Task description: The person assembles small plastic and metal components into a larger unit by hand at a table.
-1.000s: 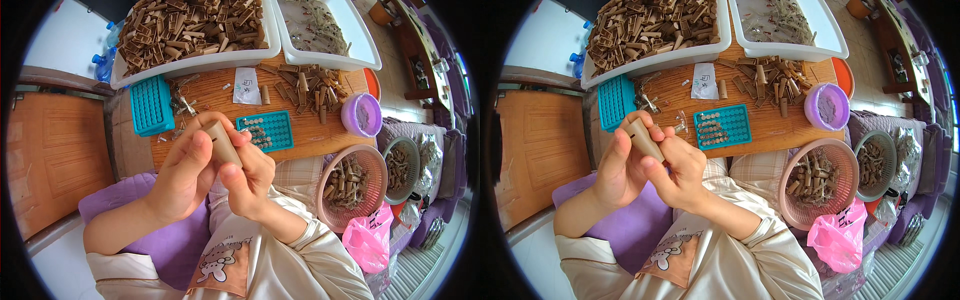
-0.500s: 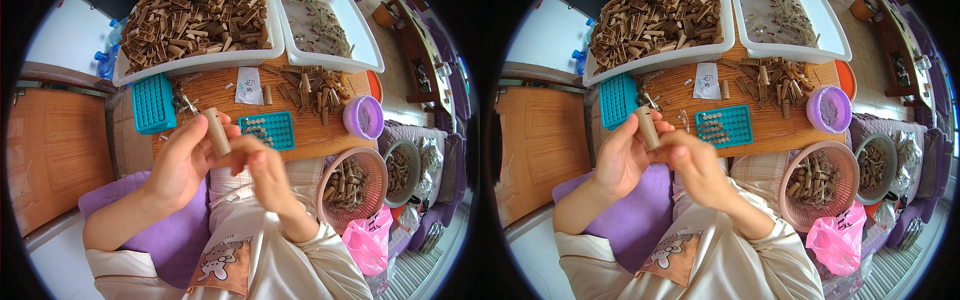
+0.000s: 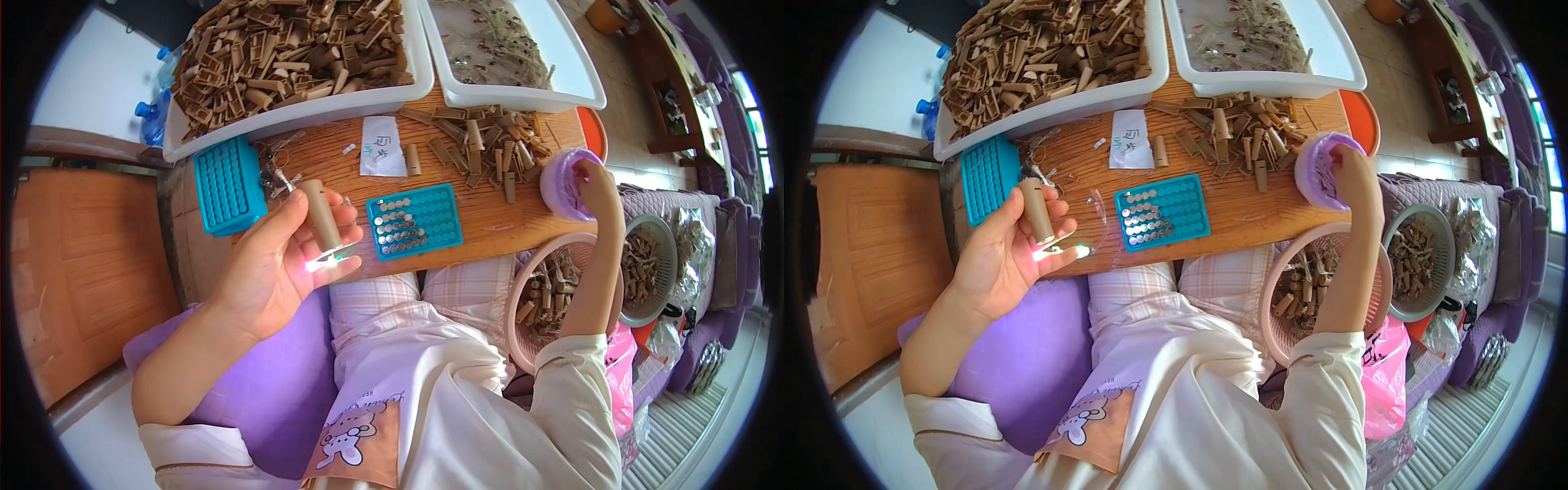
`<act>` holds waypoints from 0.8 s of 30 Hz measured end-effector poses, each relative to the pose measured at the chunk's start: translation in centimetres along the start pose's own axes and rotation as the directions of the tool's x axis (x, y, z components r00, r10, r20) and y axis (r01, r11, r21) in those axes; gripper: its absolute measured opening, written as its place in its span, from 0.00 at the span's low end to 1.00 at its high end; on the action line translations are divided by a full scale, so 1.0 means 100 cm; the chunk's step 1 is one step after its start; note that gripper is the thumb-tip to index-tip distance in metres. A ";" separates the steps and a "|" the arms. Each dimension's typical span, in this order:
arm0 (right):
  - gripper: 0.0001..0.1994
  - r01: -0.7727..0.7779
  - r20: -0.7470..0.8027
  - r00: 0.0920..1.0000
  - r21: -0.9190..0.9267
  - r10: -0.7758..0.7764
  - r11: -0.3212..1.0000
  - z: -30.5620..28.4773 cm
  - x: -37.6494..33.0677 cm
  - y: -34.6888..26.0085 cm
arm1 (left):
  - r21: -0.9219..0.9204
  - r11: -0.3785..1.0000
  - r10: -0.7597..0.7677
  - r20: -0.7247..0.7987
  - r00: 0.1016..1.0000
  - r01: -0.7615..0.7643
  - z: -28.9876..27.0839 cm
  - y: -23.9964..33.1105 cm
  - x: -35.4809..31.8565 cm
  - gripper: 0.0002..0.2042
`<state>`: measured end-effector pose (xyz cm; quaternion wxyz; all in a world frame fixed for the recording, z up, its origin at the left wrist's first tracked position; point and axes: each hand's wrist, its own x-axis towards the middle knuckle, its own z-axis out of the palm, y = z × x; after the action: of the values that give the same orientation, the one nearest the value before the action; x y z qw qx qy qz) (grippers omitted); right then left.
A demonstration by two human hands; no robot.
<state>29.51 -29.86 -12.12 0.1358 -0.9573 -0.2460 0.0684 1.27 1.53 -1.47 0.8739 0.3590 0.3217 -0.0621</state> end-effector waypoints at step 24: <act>0.02 -0.156 0.030 0.980 0.722 0.195 0.674 -0.030 -0.029 -0.024 | 0.133 0.982 -0.142 0.036 0.989 0.136 0.008 -0.004 -0.005 0.15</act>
<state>26.46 -29.98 -8.39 0.4991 -0.8475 -0.1028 0.1483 1.13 0.65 -1.02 0.8492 0.3906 0.3212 -0.1520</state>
